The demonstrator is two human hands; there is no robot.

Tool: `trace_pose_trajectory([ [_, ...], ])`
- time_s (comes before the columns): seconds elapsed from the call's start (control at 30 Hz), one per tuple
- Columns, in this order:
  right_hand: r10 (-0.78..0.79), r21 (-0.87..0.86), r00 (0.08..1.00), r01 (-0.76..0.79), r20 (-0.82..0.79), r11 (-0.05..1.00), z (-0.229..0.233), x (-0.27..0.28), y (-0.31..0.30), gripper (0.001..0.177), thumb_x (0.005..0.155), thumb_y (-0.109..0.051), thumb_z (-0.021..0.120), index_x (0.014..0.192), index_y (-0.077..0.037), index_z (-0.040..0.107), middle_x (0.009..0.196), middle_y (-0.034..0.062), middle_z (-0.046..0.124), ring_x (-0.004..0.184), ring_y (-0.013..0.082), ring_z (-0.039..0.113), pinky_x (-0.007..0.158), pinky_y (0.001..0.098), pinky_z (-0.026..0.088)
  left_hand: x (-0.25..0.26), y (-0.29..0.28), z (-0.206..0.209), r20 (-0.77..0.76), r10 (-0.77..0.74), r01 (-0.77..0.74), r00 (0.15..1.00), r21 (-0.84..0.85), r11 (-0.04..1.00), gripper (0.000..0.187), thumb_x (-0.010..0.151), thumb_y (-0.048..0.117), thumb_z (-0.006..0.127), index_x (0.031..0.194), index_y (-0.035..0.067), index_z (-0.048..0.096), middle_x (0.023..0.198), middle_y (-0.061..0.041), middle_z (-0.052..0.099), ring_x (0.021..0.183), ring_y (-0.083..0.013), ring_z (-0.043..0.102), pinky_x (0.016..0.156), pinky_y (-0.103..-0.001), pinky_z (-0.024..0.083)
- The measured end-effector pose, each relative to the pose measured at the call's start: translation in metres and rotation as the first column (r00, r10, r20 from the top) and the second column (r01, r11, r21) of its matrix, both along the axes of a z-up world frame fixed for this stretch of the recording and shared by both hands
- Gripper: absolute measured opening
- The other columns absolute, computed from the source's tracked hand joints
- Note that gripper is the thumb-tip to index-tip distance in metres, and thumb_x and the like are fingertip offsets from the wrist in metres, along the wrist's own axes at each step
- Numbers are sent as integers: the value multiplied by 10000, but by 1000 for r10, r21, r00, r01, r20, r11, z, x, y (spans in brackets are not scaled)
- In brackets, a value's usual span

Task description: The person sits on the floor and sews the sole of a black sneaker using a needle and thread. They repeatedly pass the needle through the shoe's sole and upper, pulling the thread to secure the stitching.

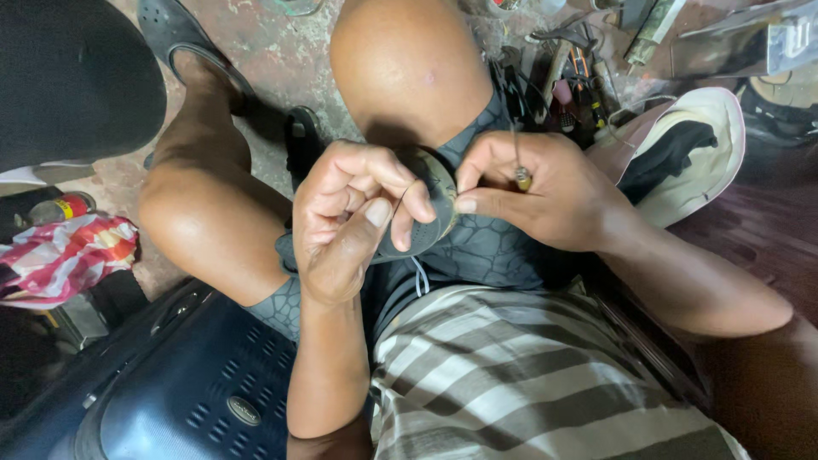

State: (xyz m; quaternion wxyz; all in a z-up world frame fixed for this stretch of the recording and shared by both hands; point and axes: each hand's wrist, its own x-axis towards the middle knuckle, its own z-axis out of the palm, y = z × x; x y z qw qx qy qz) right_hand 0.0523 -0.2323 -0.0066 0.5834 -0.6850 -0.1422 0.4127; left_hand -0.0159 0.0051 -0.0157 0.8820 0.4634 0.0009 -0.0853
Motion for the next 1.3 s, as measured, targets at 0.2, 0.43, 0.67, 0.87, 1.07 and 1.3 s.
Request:
trace_pose_trajectory([
  [0.2, 102, 103, 994, -106, 43, 989, -17, 0, -2, 98, 998, -81, 663, 996, -50, 569, 801, -19, 593, 750, 35, 518, 668, 226, 448, -5, 5, 0, -10, 19, -19, 1000, -23, 1000, 160, 1052, 67, 557, 1176, -34, 559, 953, -203, 687, 659, -118, 559, 625, -223, 477],
  [0.43, -33, 213, 984, -5, 175, 977, -5, 1, -3, 126, 1005, 15, 586, 1022, -54, 482, 1065, 33, 577, 877, 71, 522, 767, 238, 451, -3, 1, -1, -1, 15, -15, 1000, -30, 999, 171, 1054, 72, 564, 1182, -41, 558, 963, -201, 685, 665, -120, 556, 640, -222, 476],
  [0.67, 43, 398, 900, 148, -433, 905, 2, 14, -17, 62, 1003, -34, 588, 1038, -47, 539, 791, 23, 599, 549, 22, 402, 462, 158, 311, 8, -10, 21, -38, 5, 1, 999, 163, 987, 153, 1079, -36, 499, 1205, -22, 584, 1036, -178, 734, 672, -94, 588, 640, -220, 514],
  [0.87, -34, 535, 978, 140, -205, 833, 30, 22, -32, 102, 1044, -91, 596, 1129, -35, 590, 786, -3, 586, 557, 27, 451, 510, 167, 369, 19, -32, 51, 44, -166, 94, 985, 672, 735, 361, 999, -63, 609, 1323, 95, 608, 1077, -62, 759, 748, -65, 692, 685, -215, 617],
  [1.07, -168, 137, 973, 146, 160, 980, 60, 8, -29, 134, 925, -41, 701, 1026, -23, 615, 829, 37, 655, 688, 84, 585, 620, 256, 441, 22, -31, 57, 30, -230, 133, 973, 740, 659, 590, 886, 22, 822, 1419, 136, 596, 911, -11, 649, 713, -90, 637, 652, -244, 543],
  [1.3, 122, -133, 785, -51, 608, 990, 56, 14, -10, 221, 869, -216, 795, 989, -60, 696, 722, -19, 629, 522, 53, 533, 440, 200, 382, 11, -34, 49, 173, -150, -22, 973, 720, 694, 721, 896, -15, 836, 1479, 105, 429, 1243, -78, 598, 835, -116, 678, 732, -224, 616],
])
